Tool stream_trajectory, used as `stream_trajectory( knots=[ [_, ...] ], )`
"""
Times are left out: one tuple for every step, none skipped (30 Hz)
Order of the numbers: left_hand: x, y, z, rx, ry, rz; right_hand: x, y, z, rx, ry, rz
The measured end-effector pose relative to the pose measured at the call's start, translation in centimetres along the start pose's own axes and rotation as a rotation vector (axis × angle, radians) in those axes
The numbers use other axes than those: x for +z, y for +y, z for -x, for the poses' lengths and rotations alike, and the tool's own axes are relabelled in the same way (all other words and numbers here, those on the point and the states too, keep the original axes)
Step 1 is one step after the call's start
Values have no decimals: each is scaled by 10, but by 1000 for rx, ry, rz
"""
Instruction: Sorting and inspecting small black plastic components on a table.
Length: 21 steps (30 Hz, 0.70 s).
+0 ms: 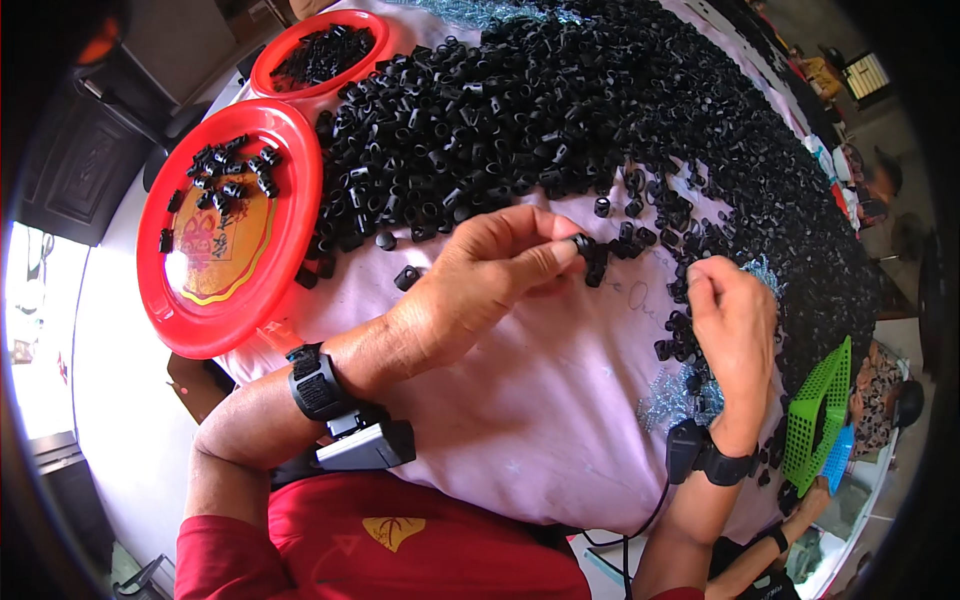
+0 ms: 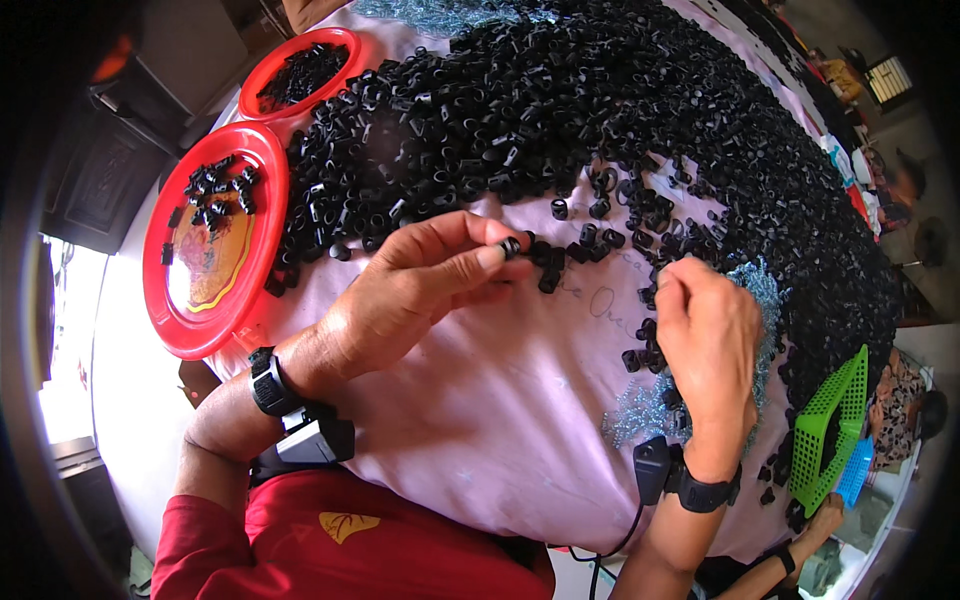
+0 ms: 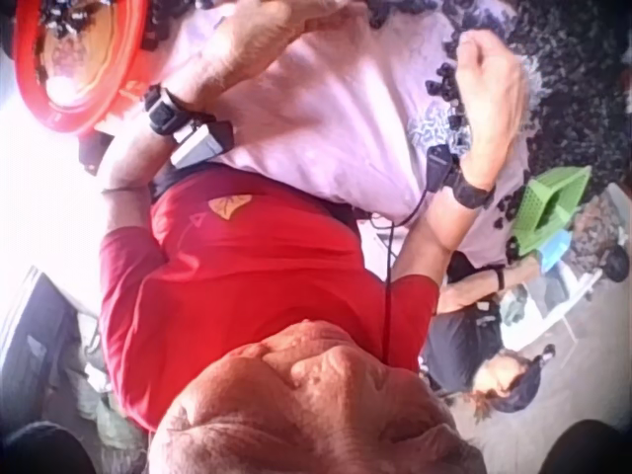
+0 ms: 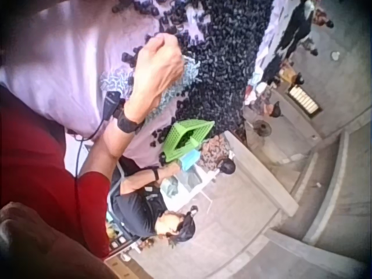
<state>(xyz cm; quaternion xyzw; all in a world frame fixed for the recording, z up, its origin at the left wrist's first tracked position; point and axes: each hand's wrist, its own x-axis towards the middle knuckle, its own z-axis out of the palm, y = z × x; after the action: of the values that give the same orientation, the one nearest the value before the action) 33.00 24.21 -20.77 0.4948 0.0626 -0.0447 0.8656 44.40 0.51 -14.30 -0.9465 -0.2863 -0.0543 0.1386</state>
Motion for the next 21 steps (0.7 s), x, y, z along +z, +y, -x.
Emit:
stream_trajectory(
  knots=[
    [0,0,0,41,15,40,5,5,-1,6,-129,116],
    [1,3,1,19,21,86,10,7,-2,-19,-130,13],
    [1,5,3,16,19,88,12,6,-4,-16,-131,15],
    [1,6,4,-23,-5,82,13,5,-5,-23,-84,-139],
    [1,6,4,-62,-30,77,13,5,-6,-30,-36,-292],
    [3,4,5,-101,-45,82,6,3,-7,29,-36,-218],
    [4,2,6,-103,-49,87,5,5,-7,32,-37,-212],
    [5,1,6,-126,-77,-25,3,8,-6,53,-76,-180],
    [6,1,7,-146,-101,-142,2,8,-6,72,-111,-152],
    [10,6,9,-181,-67,-124,7,9,-5,26,-90,-204],
    [9,5,8,-180,-68,-123,10,6,-5,26,-89,-203],
    [6,0,6,-136,-43,-53,14,3,-7,-100,-50,-176],
    [4,-3,5,-92,-17,17,18,-1,-7,-226,-12,-148],
    [3,-4,4,-90,19,88,20,-5,-6,-214,-29,-87],
    [2,-3,3,-91,20,88,22,-5,-6,-214,-29,-88],
    [1,-1,4,-121,2,124,25,-4,-5,-248,-17,-56],
    [1,1,5,-150,-17,160,26,-4,-5,-283,-5,-24],
    [1,2,5,-149,-15,161,27,-6,-5,-287,17,-29],
    [2,3,6,-169,-21,137,26,-8,-5,-288,17,-30],
    [2,3,6,-189,-28,114,25,-10,-6,-297,20,-61],
    [3,3,7,-189,-27,115,24,-12,-6,-305,24,-93]
  ],
)
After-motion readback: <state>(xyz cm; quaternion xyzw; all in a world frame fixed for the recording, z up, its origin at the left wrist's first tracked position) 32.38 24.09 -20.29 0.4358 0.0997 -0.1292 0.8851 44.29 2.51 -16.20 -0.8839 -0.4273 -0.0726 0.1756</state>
